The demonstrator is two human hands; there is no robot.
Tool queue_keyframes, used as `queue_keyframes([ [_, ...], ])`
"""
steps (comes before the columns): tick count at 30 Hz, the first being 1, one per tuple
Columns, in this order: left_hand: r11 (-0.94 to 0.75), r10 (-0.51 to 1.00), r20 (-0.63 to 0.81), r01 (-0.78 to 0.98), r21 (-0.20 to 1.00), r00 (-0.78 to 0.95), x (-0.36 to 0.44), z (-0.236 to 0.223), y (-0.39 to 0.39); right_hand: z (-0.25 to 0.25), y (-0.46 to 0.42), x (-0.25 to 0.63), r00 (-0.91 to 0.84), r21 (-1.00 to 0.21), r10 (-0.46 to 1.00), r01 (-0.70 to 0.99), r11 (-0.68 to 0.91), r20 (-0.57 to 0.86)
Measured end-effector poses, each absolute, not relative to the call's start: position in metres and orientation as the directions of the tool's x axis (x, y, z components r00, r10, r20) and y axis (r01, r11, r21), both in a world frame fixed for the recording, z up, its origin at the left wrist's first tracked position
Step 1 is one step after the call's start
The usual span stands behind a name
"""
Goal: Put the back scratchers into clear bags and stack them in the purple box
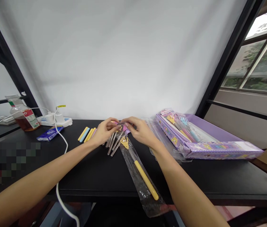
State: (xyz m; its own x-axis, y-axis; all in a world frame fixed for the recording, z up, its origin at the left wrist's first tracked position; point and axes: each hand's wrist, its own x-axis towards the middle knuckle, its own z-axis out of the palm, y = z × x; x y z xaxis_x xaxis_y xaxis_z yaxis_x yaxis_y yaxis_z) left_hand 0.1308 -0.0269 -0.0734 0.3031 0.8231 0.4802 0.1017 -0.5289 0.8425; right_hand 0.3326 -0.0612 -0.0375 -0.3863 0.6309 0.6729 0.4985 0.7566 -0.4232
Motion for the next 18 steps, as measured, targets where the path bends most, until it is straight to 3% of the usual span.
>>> queue_keyframes([
  [7, -0.513, 0.83, 0.479, 0.051, 0.857, 0.287, 0.13, -0.075, -0.019, -0.037, -0.066, 0.332, -0.397, -0.378, 0.611, 0.522, 0.764, 0.685],
  [13, -0.431, 0.859, 0.39, 0.055, 0.901, 0.332, 0.132, -0.071, -0.026, -0.042, -0.059, 0.333, -0.498, -0.204, 0.484, 0.514, 0.833, 0.72],
  [18, -0.441, 0.844, 0.394, 0.053, 0.896, 0.364, 0.135, -0.071, -0.026, -0.045, -0.052, 0.338, -0.5, -0.135, 0.445, 0.539, 0.831, 0.743],
])
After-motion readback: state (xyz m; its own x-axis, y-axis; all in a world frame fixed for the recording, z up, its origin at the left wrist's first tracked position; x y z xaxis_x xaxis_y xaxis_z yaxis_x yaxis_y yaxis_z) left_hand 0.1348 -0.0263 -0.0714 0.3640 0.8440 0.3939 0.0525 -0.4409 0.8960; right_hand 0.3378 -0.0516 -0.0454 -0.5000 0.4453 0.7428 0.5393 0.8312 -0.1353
